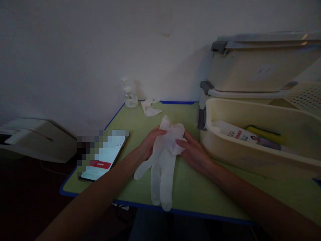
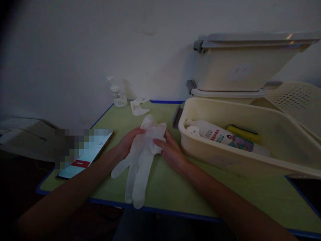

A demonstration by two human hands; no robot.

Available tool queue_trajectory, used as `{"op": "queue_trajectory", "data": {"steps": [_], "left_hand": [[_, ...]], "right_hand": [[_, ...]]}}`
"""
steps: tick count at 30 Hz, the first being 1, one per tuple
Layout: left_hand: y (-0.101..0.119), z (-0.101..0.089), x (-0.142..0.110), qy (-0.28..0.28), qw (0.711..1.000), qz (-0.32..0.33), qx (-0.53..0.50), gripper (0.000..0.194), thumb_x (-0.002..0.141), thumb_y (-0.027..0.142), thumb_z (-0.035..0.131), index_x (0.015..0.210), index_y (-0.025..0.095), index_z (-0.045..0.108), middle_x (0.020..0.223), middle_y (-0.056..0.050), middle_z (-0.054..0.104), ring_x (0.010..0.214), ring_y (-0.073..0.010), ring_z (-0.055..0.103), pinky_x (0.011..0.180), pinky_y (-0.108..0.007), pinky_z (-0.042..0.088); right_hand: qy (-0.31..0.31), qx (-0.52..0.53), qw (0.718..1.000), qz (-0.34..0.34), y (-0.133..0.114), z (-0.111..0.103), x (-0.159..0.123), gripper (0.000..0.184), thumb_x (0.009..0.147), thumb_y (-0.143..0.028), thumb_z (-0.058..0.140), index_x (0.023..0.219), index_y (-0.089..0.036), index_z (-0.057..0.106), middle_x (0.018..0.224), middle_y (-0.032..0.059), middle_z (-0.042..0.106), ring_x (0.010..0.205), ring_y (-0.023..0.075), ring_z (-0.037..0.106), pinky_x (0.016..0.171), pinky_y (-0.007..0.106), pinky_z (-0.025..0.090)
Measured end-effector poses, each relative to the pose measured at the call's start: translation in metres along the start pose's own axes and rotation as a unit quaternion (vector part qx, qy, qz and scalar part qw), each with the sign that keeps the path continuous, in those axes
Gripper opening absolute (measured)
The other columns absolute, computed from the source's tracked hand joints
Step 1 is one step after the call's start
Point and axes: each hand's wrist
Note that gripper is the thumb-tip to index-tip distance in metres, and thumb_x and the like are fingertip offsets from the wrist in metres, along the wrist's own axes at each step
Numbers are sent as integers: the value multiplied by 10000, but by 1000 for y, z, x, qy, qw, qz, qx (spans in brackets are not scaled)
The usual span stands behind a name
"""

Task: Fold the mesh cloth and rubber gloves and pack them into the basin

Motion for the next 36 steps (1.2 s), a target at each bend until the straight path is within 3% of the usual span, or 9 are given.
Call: {"op": "queue_trajectory", "data": {"steps": [5, 11, 17, 20, 23, 26, 28, 32, 36], "left_hand": [[3, 0, 0, 1, 999, -25, -38, 487, 476, 130, 733, 937, 132, 578, 746, -7, 675, 601, -148, 609, 581, -265, 493], [2, -6, 7, 18, 998, 2, -52, 648, 560, 123, 650, 1193, 162, 522, 855, -35, 702, 597, -157, 625, 565, -269, 495], [-2, -12, 16, 155, 982, 95, 56, 721, 663, 117, 565, 1349, 207, 362, 968, -38, 673, 794, -186, 641, 739, -339, 516], [-4, -15, 15, 239, 917, 198, 251, 708, 642, 68, 560, 1320, 175, 388, 1134, -82, 603, 1049, -220, 572, 932, -396, 447], [-2, -15, 8, 267, 786, 287, 478, 553, 641, 54, 573, 1178, 176, 518, 1291, -110, 484, 1251, -261, 412, 1049, -433, 330], [1, -16, 0, 244, 674, 271, 643, 538, 687, 89, 589, 1207, 193, 494, 1400, -140, 372, 1326, -319, 302, 1066, -515, 265], [1, -19, -1, 228, 626, 235, 707, 568, 708, 113, 598, 1253, 176, 450, 1449, -175, 300, 1352, -356, 243, 1067, -566, 224], [2, -23, 0, 220, 598, 213, 741, 530, 751, 125, 563, 1264, 131, 428, 1467, -212, 256, 1370, -373, 192, 1075, -597, 185], [-2, -21, 1, 168, 633, 262, 709, 413, 821, 161, 476, 1231, 107, 457, 1446, -190, 316, 1361, -292, 264, 1092, -487, 272]], "right_hand": [[13, -192, 977, -97, 5, -2, -1, 657, 654, -208, 601, 1255, -223, 336, 1205, 88, 537, 1051, 219, 550, 838, 368, 494], [12, -308, 941, -141, 8, -4, -5, 740, 661, -94, 451, 1364, -201, 246, 1199, 118, 550, 975, 220, 596, 747, 368, 527], [37, -440, 865, -239, 12, -8, -11, 723, 721, -99, 469, 1382, -212, 199, 1342, 153, 415, 1168, 249, 494, 841, 429, 508], [51, -518, 785, -336, 6, -7, -15, 598, 750, -109, 496, 1307, -219, 308, 1320, 134, 422, 1212, 251, 441, 939, 478, 445], [10, -566, 729, -384, 1, -6, -19, 314, 791, -91, 464, 1090, -184, 488, 1156, 117, 531, 1092, 220, 519, 878, 405, 488], [-65, -599, 709, -365, -1, -4, -21, 156, 805, -78, 453, 890, -149, 562, 973, 99, 588, 900, 183, 575, 768, 324, 517], [-98, -628, 695, -335, -1, -3, -21, 117, 796, -93, 487, 843, -136, 585, 934, 94, 596, 850, 184, 572, 753, 327, 513], [-133, -675, 670, -278, -3, -2, -21, 49, 771, -132, 546, 766, -134, 595, 897, 90, 597, 845, 195, 556, 763, 340, 495], [-141, -686, 664, -264, -4, -1, -22, 88, 750, -101, 517, 766, -143, 592, 892, 81, 596, 852, 189, 536, 783, 340, 479]]}}
Point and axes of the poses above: each hand's wrist, its own x-axis towards the middle knuckle, its own z-axis out of the palm, y = z × x
